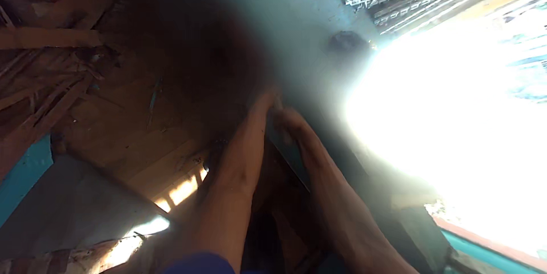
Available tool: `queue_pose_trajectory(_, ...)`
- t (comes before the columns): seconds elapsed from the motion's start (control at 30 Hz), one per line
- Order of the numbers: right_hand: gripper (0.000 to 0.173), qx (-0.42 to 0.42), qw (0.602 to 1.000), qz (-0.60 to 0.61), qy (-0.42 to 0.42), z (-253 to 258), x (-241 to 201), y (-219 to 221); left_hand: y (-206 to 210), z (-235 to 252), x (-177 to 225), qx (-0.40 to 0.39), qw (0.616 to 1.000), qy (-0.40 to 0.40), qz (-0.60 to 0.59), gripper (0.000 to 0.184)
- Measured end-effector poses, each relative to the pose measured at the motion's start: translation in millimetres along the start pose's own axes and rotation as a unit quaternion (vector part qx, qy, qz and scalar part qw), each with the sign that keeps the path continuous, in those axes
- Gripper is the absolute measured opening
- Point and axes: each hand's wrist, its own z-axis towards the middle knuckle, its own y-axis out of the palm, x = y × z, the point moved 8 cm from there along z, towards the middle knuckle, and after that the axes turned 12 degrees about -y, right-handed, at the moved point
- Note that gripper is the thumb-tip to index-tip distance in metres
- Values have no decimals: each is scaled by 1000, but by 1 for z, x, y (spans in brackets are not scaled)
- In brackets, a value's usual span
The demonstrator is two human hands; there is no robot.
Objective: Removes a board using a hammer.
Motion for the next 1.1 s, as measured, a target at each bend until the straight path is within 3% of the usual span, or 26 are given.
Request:
queue_pose_trajectory(0.07, 22, 33, 998, 27, -48, -42, -10, 17, 6, -55, 1, -37, 999, -9, -16, 22)
queue_pose_trajectory(0.17, 12, 61, 990, 121, -35, -121, 15, 18, 35, -122, -45, -59, 997, -38, 32, 17)
queue_pose_trajectory(0.27, 15, 19, 997, 65, -31, -135, 3, -17, 59, -123, -55, -58, 997, -20, -54, 19)
queue_pose_trajectory(0.4, 27, -16, 1000, 11, 2, -157, 46, -9, 43, -124, -111, -52, 988, -51, -133, 21)
queue_pose_trajectory(0.53, 34, 0, 995, -94, -12, -120, 51, 5, 8, -106, -102, -15, 989, -14, -150, 20)
queue_pose_trajectory(0.7, 34, -3, 972, -233, -11, -14, 3, 8, -32, -42, -31, 35, 993, 63, -89, 18)
queue_pose_trajectory(0.87, 33, 60, 978, -198, 21, 48, 2, -9, -21, 21, 18, 41, 997, 37, 45, 37)
queue_pose_trajectory(1.0, 33, 67, 981, -175, 51, 50, 28, -17, -13, 45, -2, 38, 997, 27, 64, 38)
queue_pose_trajectory(1.1, 26, 91, 991, -90, 41, 34, 29, -4, -9, 32, 1, 34, 991, 11, 132, 36)
